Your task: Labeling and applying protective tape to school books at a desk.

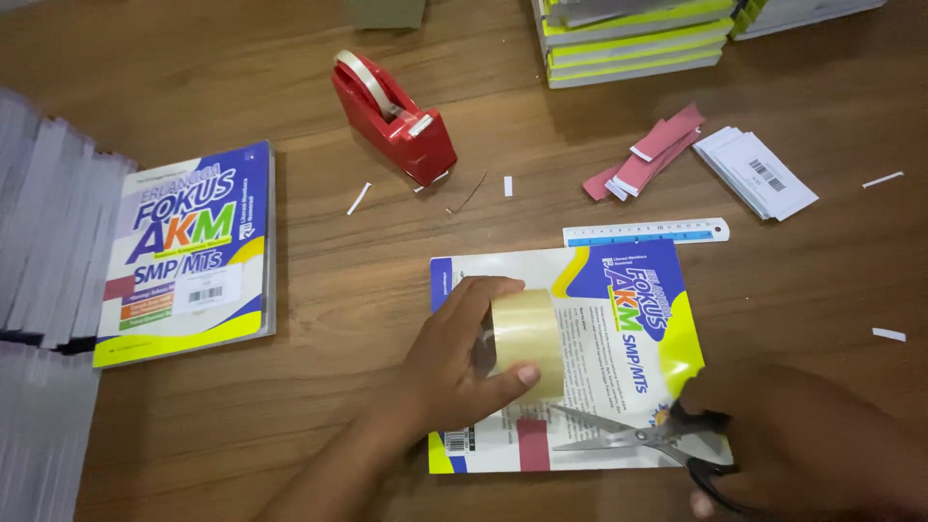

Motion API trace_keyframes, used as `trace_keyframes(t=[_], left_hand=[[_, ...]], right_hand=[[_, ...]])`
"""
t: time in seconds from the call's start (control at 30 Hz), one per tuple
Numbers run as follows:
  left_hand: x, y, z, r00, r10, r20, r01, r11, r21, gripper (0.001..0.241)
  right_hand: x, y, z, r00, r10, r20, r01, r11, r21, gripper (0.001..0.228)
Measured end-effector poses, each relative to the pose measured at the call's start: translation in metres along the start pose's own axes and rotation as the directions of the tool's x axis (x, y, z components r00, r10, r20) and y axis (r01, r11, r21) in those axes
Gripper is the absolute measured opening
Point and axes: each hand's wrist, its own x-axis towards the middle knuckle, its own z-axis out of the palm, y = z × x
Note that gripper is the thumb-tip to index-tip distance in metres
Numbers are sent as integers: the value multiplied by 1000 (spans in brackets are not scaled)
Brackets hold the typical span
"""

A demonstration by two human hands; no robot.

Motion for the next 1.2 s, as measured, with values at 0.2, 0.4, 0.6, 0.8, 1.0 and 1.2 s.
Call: trace_keyframes(t=[0.2, 0.4, 0.6, 0.8, 1.0, 1.2], left_hand=[[1, -6, 3, 999, 49, -23, -51, 992, -116, 71], [3, -5, 2, 1000, -9, 26, 12, 992, -123, 73], [3, -5, 1, 999, -35, 1, 35, 988, -152, 75], [4, -6, 3, 999, -38, 14, 39, 992, -118, 77], [2, -7, 3, 1000, -27, -15, 24, 988, -155, 77], [3, -6, 2, 1000, -22, 0, 22, 987, -160, 76]], right_hand=[[27, -1, -5, 981, -194, -17, 193, 980, -41, 70], [39, -11, -10, 963, -268, -2, 268, 963, 16, 67], [44, -15, -14, 946, -323, -37, 324, 946, 21, 72], [41, -23, -19, 923, -384, -25, 385, 923, 24, 64], [44, -18, -13, 935, -348, -72, 350, 936, 27, 69], [43, -21, -17, 952, -305, 17, 306, 951, -54, 61]])
